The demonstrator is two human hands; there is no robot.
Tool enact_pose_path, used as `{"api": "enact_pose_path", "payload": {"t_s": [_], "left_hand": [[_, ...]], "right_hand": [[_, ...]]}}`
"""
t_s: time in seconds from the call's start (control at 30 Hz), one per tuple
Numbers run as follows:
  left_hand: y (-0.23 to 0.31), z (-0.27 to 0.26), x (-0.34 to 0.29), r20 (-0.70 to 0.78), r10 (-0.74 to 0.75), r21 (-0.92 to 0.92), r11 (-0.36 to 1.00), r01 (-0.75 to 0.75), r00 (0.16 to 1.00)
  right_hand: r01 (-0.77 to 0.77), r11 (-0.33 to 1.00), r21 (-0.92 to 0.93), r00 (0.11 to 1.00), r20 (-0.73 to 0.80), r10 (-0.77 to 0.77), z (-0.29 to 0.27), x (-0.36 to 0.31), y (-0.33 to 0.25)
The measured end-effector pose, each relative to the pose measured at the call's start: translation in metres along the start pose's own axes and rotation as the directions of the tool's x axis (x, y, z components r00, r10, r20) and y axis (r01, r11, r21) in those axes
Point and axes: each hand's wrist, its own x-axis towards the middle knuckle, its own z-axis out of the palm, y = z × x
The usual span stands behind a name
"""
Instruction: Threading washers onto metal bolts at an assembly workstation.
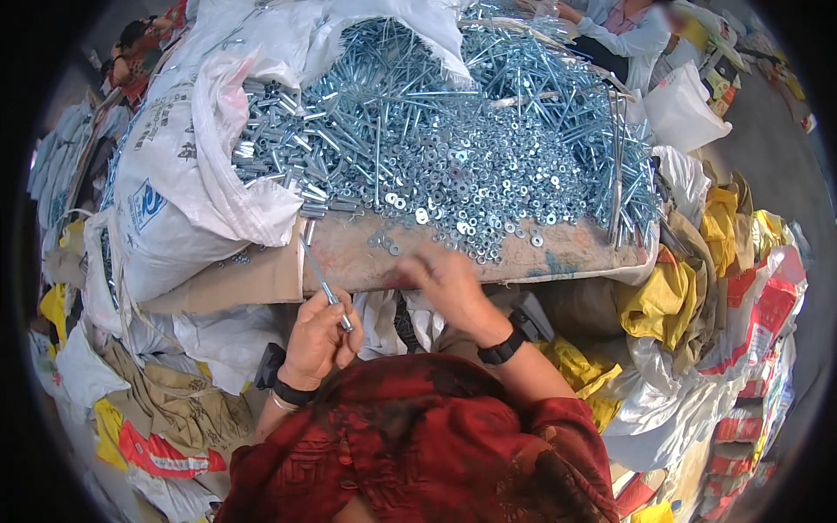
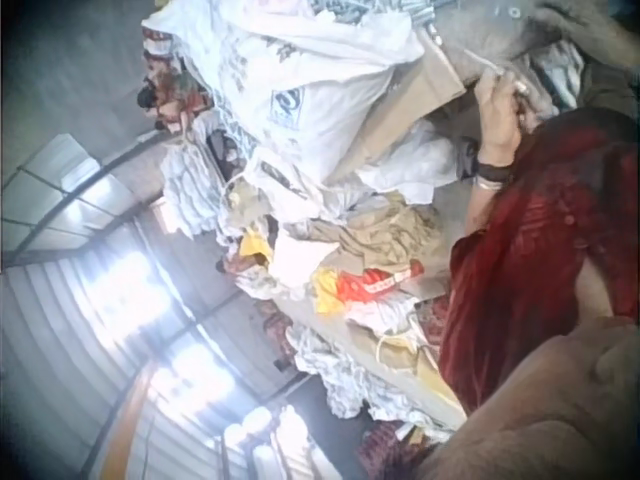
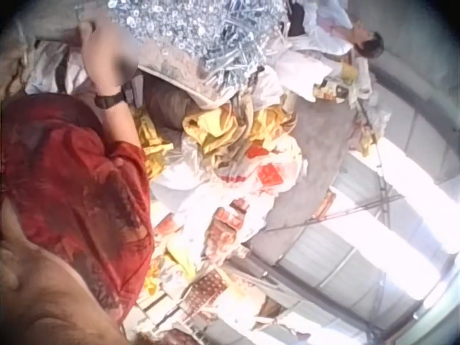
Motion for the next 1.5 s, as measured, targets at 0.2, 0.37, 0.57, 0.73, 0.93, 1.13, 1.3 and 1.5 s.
{"api": "enact_pose_path", "payload": {"t_s": [0.2,0.37,0.57,0.73,0.93,1.13,1.3,1.5], "left_hand": [[0.003,-0.007,0.003,0.039,0.017,0.062,0.998,-0.019,0.999],[0.002,-0.009,0.01,0.011,0.151,0.099,0.983,-0.152,0.988],[0.005,-0.013,0.01,0.01,0.126,0.092,0.988,-0.127,0.992],[0.002,-0.02,0.006,-0.036,0.171,0.14,0.976,-0.165,0.985],[0.006,-0.021,-0.001,-0.067,0.247,0.202,0.952,-0.229,0.967],[0.016,-0.037,-0.006,-0.06,0.267,0.486,0.85,-0.206,0.962],[0.019,-0.033,-0.007,0.132,0.409,0.987,0.026,-0.156,0.903],[0.011,-0.007,-0.001,0.241,0.238,0.967,0.029,-0.255,0.941]], "right_hand": [[-0.057,0.839,-0.541,0.982,-0.183,-0.051,-0.015,0.017,0.02],[-0.045,0.92,-0.39,0.956,-0.283,-0.073,-0.019,0.022,0.015],[0.069,0.698,-0.713,0.992,-0.024,-0.122,0.006,0.025,0.016],[0.061,0.821,-0.567,0.998,0.038,-0.048,0.009,0.032,-0.004],[0.139,0.795,-0.59,0.99,0.115,-0.088,0.033,0.04,0.001],[0.253,0.681,-0.687,0.967,0.193,-0.165,0.037,0.035,-0.007],[-0.167,0.93,0.328,0.983,0.127,0.132,0.004,0.025,-0.014],[-0.238,0.775,0.586,0.963,0.245,0.11,-0.015,0.001,-0.016]]}}
